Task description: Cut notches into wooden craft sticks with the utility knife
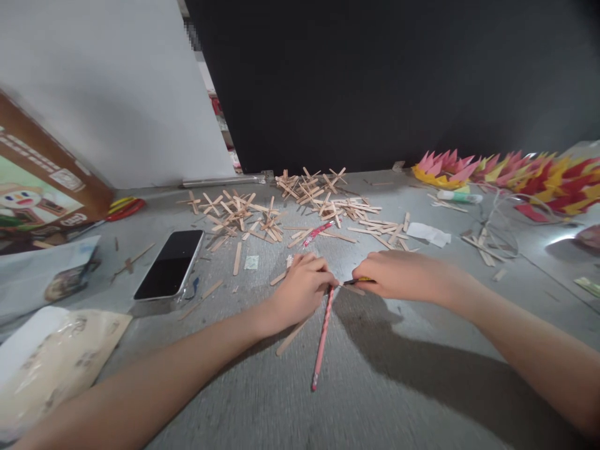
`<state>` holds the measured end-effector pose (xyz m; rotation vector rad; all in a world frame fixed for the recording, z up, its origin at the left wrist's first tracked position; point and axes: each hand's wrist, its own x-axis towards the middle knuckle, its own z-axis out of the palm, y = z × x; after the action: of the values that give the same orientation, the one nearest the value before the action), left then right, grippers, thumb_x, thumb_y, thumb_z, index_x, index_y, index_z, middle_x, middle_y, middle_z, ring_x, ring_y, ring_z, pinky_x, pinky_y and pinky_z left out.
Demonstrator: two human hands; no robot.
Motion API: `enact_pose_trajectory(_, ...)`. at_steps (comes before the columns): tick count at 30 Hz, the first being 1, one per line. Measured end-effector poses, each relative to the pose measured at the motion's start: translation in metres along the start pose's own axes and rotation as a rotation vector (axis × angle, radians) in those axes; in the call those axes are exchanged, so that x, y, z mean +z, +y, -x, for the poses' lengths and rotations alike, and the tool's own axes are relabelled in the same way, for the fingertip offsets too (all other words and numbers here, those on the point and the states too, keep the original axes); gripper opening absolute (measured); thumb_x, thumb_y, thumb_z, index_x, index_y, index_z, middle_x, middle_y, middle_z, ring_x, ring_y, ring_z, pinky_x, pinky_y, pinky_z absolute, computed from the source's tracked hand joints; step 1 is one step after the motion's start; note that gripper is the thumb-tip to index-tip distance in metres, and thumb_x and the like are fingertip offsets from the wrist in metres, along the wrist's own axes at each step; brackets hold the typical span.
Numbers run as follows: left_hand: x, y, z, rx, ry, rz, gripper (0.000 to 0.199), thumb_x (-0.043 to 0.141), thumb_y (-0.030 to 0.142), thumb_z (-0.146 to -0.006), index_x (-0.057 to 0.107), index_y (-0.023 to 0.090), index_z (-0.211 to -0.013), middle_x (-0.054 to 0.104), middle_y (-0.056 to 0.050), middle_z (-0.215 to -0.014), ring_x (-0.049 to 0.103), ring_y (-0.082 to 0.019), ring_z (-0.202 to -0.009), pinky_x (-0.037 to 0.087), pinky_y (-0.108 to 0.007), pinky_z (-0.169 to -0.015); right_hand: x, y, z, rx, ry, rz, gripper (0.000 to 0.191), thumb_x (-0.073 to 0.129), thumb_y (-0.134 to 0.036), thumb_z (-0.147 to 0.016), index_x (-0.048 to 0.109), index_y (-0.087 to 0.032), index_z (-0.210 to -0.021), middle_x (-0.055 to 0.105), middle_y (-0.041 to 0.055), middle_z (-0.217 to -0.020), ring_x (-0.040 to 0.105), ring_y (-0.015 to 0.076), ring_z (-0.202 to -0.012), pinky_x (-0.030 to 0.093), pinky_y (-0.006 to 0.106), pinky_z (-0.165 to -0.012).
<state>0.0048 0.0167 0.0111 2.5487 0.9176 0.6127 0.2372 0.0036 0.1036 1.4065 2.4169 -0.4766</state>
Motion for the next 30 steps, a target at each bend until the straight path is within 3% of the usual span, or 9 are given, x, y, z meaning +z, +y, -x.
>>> enact_pose_trajectory(8, 0.002, -0.003, 0.001, 0.029, 0.011, -0.037, 0.034, 0.056, 0.004, -0.096, 0.081, 0.027, -0.102, 0.069, -0.004, -0.092, 0.057, -0.023, -0.100, 0.038, -0.041, -0.094, -0.017, -0.011, -0.009, 0.005, -0.059, 0.070, 0.030, 0.054, -0.034, -0.096, 0.067, -0.020, -0.072, 0.065, 0.0036, -0.070, 0.046, 0.0123, -0.051, 0.026, 0.029, -0.054)
enact_pose_trajectory(11, 0.002, -0.002, 0.001, 0.029, 0.005, -0.065, 0.033, 0.055, 0.003, -0.095, 0.080, 0.025, -0.098, 0.068, -0.005, -0.092, 0.058, -0.023, -0.099, 0.039, -0.041, -0.093, -0.025, 0.004, -0.016, -0.036, -0.207, -0.104, 0.027, 0.053, -0.032, -0.094, 0.063, -0.020, -0.072, 0.058, -0.0001, -0.064, 0.041, 0.0099, -0.047, 0.026, 0.027, -0.050)
enact_pose_trajectory(13, 0.003, -0.001, 0.000, 0.018, 0.012, -0.074, 0.030, 0.055, 0.005, -0.097, 0.079, 0.023, -0.095, 0.067, -0.005, -0.091, 0.058, -0.023, -0.098, 0.040, -0.041, -0.092, -0.029, 0.018, -0.018, -0.034, -0.373, -0.316, 0.029, 0.049, -0.038, -0.099, 0.062, -0.021, -0.079, 0.053, -0.0031, -0.059, 0.040, 0.0096, -0.044, 0.027, 0.026, -0.047)
enact_pose_trajectory(14, 0.003, 0.000, 0.000, 0.008, 0.021, -0.072, 0.029, 0.055, 0.007, -0.098, 0.078, 0.023, -0.096, 0.067, -0.005, -0.092, 0.058, -0.024, -0.099, 0.040, -0.041, -0.092, -0.030, 0.024, -0.019, -0.017, -0.372, -0.403, 0.031, 0.048, -0.042, -0.100, 0.061, -0.022, -0.081, 0.052, -0.0037, -0.060, 0.039, 0.0093, -0.043, 0.027, 0.025, -0.046)
enact_pose_trajectory(18, 0.001, 0.004, -0.002, -0.056, 0.051, -0.045, 0.023, 0.054, 0.018, -0.105, 0.075, 0.021, -0.114, 0.070, -0.007, -0.105, 0.057, -0.027, -0.111, 0.041, -0.044, -0.096, -0.022, 0.036, -0.023, 0.025, -0.054, -0.475, 0.039, 0.044, -0.052, -0.104, 0.060, -0.021, -0.086, 0.053, -0.0031, -0.063, 0.040, 0.0103, -0.047, 0.030, 0.026, -0.048)
enact_pose_trajectory(21, -0.002, 0.006, -0.002, -0.100, 0.032, -0.046, 0.017, 0.059, 0.026, -0.104, 0.075, 0.020, -0.103, 0.070, -0.007, -0.105, 0.057, -0.028, -0.111, 0.041, -0.045, -0.096, -0.005, 0.032, -0.031, -0.013, 0.302, -0.355, 0.038, 0.042, -0.047, -0.105, 0.057, -0.021, -0.082, 0.059, 0.0005, -0.070, 0.049, 0.0140, -0.060, 0.034, 0.027, -0.058)
enact_pose_trajectory(23, -0.002, 0.007, -0.002, -0.107, 0.031, -0.064, 0.015, 0.064, 0.027, -0.102, 0.073, 0.019, -0.094, 0.070, -0.006, -0.102, 0.057, -0.028, -0.110, 0.040, -0.045, -0.096, 0.011, 0.028, -0.037, 0.048, 0.549, -0.312, 0.039, 0.039, -0.047, -0.106, 0.051, -0.022, -0.078, 0.053, -0.0015, -0.065, 0.047, 0.0150, -0.059, 0.031, 0.029, -0.060)
enact_pose_trajectory(27, 0.001, 0.006, -0.002, -0.109, 0.061, -0.059, 0.011, 0.063, 0.024, -0.102, 0.068, 0.018, -0.094, 0.070, -0.007, -0.102, 0.057, -0.026, -0.107, 0.042, -0.043, -0.095, 0.044, 0.024, -0.041, 0.165, 0.963, -0.440, 0.035, 0.037, -0.050, -0.107, 0.052, -0.023, -0.089, 0.052, -0.0023, -0.065, 0.050, 0.0168, -0.060, 0.036, 0.029, -0.064)
enact_pose_trajectory(30, 0.004, 0.003, -0.001, -0.113, 0.077, -0.002, 0.012, 0.057, 0.014, -0.102, 0.064, 0.018, -0.093, 0.069, -0.006, -0.099, 0.058, -0.024, -0.104, 0.044, -0.040, -0.091, 0.063, 0.024, -0.039, 0.123, 1.040, -0.481, 0.034, 0.035, -0.047, -0.108, 0.057, -0.022, -0.110, 0.058, 0.0006, -0.071, 0.056, 0.0195, -0.063, 0.041, 0.030, -0.067)
